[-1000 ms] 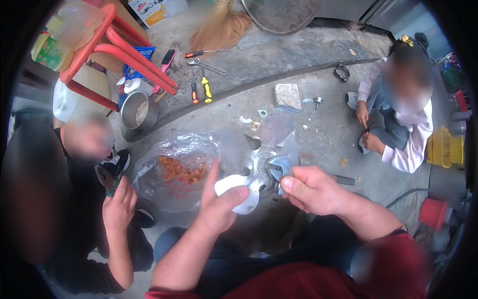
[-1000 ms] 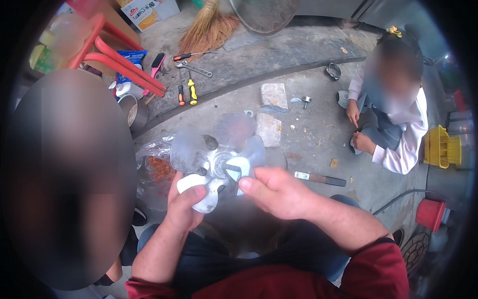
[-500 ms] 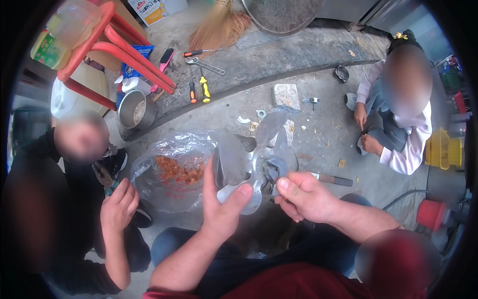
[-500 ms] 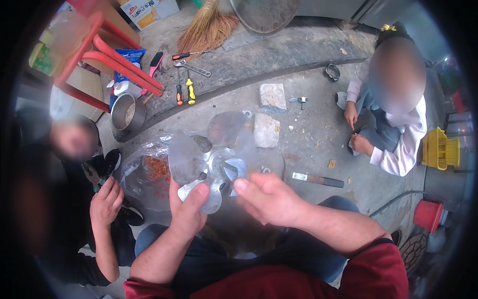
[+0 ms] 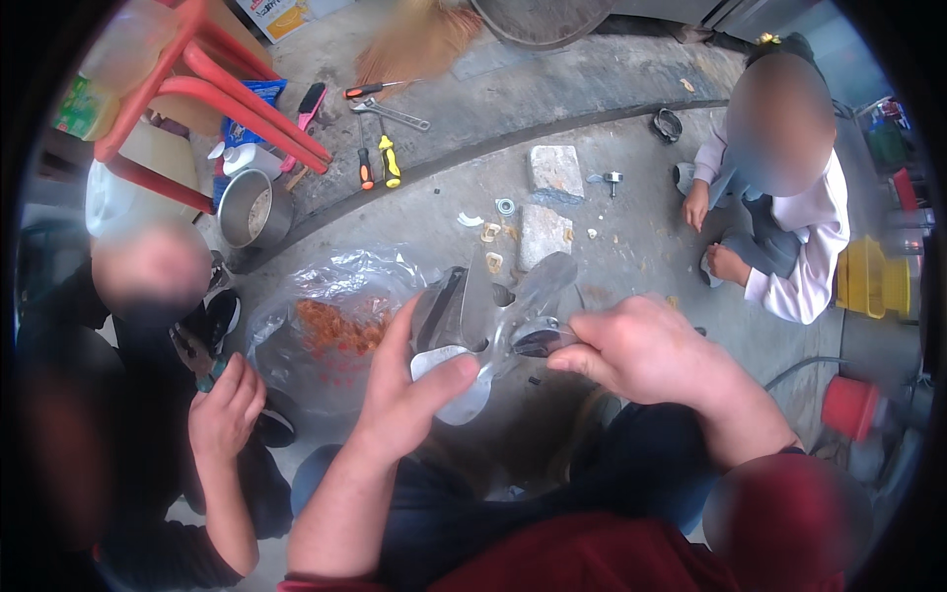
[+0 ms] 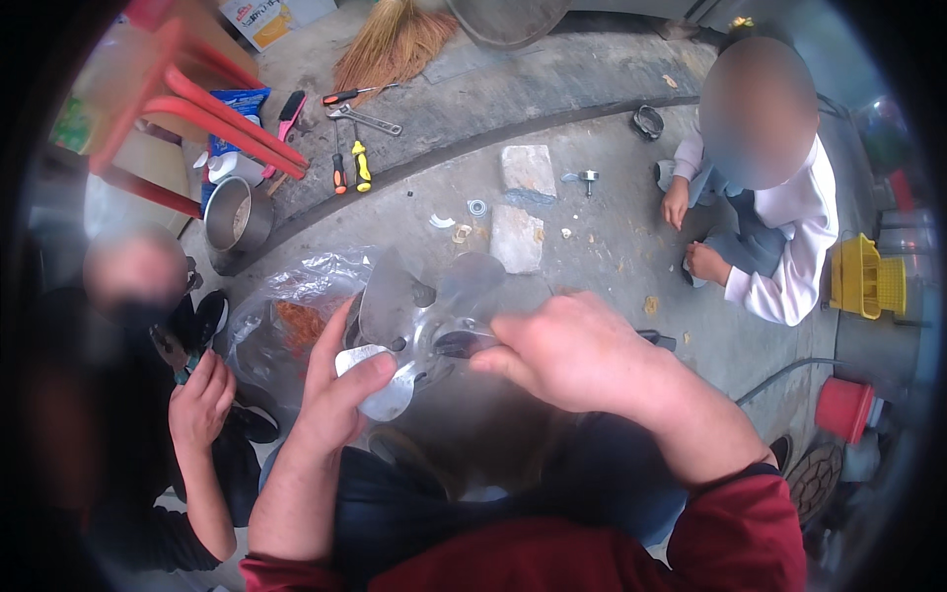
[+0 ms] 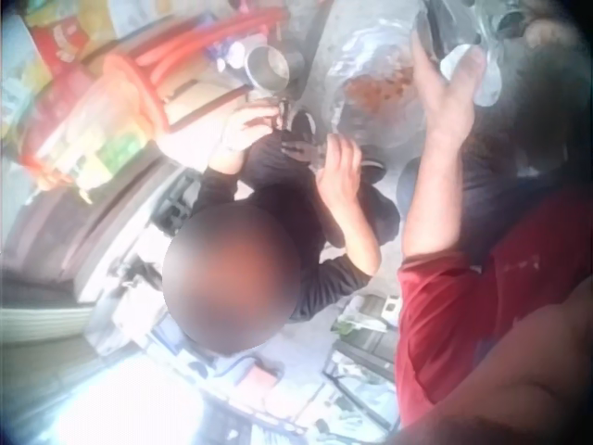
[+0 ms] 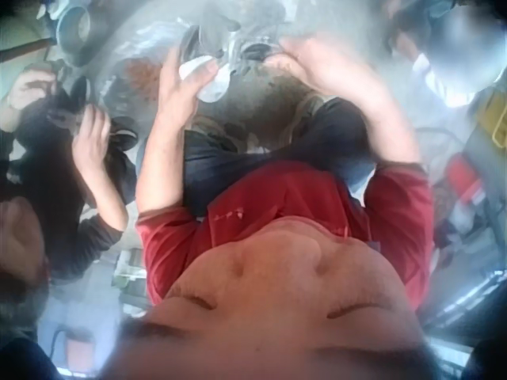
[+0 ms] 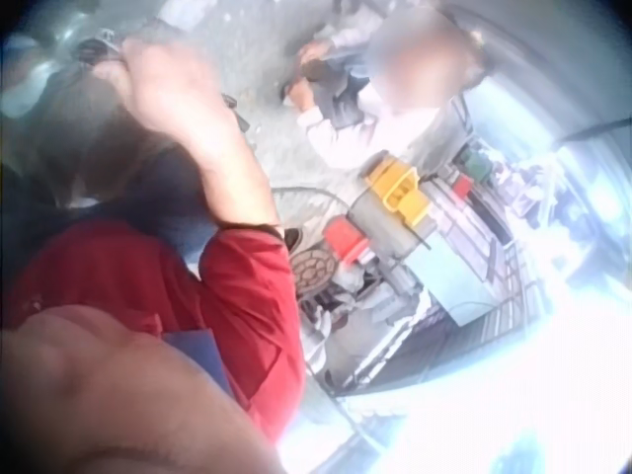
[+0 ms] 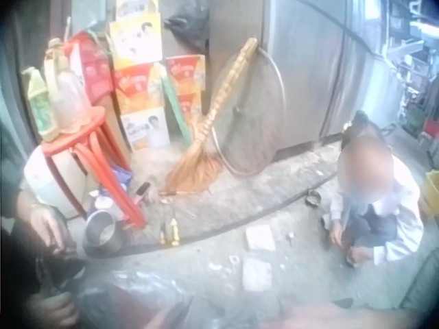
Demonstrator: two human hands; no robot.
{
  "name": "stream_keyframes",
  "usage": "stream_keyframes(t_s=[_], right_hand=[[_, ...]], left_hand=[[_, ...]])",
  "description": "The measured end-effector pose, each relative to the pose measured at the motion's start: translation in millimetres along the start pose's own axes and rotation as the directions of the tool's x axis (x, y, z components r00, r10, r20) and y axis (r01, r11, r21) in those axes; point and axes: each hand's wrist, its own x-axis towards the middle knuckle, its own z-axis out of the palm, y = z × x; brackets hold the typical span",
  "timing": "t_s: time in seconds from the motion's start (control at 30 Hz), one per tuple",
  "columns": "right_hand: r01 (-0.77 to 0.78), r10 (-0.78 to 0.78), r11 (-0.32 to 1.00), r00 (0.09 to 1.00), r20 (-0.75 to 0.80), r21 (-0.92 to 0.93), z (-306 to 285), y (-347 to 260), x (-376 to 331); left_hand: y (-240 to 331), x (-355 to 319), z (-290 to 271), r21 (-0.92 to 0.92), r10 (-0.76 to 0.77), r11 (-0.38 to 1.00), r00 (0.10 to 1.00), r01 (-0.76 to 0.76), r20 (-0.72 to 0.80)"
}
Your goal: The person uses pliers to remove a metal ring from a plastic bag and then uses a hammer to break apart a dried food item. They then assemble a metal fan blade onto a central hub, using pliers to tighten a screw. A child is present in the scene.
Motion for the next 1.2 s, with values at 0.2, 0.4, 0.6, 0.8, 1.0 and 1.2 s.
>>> stream_keyframes(t_s=[0.2,0.4,0.6,0.8,1.0,1.2], right_hand=[[-0.027,0.019,0.997,0.991,-0.130,-0.066,7.5,-6.3,-12.5],[-0.037,0.028,0.999,0.971,-0.236,-0.033,21.9,-14.8,-18.5],[-0.030,0.065,0.988,0.971,-0.231,0.149,26.8,-9.6,-15.9],[-0.382,0.201,0.572,0.923,0.327,0.726,27.6,-11.9,-7.0],[-0.416,0.181,0.422,0.909,0.375,0.806,29.3,-9.3,-6.5],[-0.475,0.138,0.283,0.880,0.455,0.833,28.8,-4.9,-3.0]], left_hand=[[-6.1,-6.6,10.1,-0.009,0.018,1.000,0.997,-0.019,-0.080],[-9.6,-13.6,8.4,0.124,0.109,0.988,0.985,-0.093,-0.133],[-24.0,-11.4,-5.5,0.093,0.132,0.989,0.957,-0.112,-0.257],[-13.0,-14.7,9.7,0.116,0.241,0.968,0.947,-0.220,-0.212],[-11.5,-18.4,8.8,0.292,0.346,0.914,0.918,-0.283,-0.193],[-12.9,-17.5,6.8,0.430,0.427,0.842,0.890,-0.328,-0.157]])
